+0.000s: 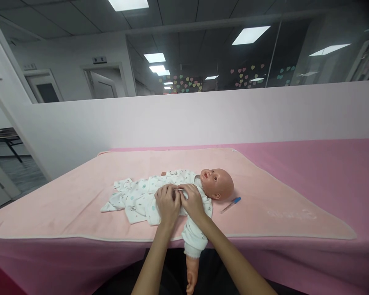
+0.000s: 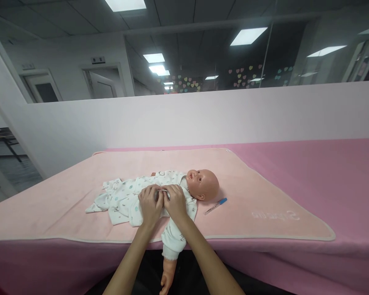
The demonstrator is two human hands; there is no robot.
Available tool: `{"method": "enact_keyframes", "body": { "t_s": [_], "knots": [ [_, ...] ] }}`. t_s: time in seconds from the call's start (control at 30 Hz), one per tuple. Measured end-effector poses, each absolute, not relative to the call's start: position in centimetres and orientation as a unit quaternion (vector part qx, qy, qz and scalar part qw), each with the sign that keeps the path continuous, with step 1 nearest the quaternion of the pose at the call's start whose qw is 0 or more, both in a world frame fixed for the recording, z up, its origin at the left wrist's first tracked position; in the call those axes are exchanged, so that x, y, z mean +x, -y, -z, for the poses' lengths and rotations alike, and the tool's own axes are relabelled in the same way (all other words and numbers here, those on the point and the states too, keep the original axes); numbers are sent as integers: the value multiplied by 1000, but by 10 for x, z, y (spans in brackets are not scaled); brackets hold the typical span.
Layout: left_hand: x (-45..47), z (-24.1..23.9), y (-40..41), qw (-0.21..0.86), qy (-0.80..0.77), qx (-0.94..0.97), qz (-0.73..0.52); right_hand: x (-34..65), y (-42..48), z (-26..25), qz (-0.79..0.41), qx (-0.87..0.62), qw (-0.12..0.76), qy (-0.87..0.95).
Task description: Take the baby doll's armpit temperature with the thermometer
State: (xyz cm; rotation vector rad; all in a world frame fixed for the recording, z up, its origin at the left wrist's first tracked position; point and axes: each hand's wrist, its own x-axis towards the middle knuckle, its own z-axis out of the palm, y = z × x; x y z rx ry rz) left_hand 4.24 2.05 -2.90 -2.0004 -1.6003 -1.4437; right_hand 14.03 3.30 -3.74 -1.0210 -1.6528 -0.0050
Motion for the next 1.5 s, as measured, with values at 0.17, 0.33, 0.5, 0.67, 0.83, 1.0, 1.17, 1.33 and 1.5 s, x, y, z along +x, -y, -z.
{"method": "enact_keyframes", "body": {
  "t_s": [0.17,0.33,0.5,0.67,0.83,1.0,1.17,1.33,1.5],
  "knots": [
    [42,30,-19,99,544,-675,489,141,-33,38,3,-433,572,696],
    [43,30,-18,114,545,-669,492,141,-33,38,9,-436,565,700],
    [46,29,-15,142,572,-636,498,141,-35,40,26,-441,545,712],
    [45,31,-16,122,565,-642,504,142,-35,42,36,-442,545,711],
    [44,31,-18,116,561,-633,520,143,-36,43,38,-438,539,718],
    [44,30,-17,114,556,-634,525,143,-38,44,40,-436,536,722],
    [44,30,-17,116,556,-632,527,143,-38,45,35,-439,534,721],
    [43,31,-18,117,553,-637,524,143,-39,45,45,-437,534,723],
    [42,32,-18,126,547,-651,512,143,-41,46,48,-437,556,705]
  ]
}}
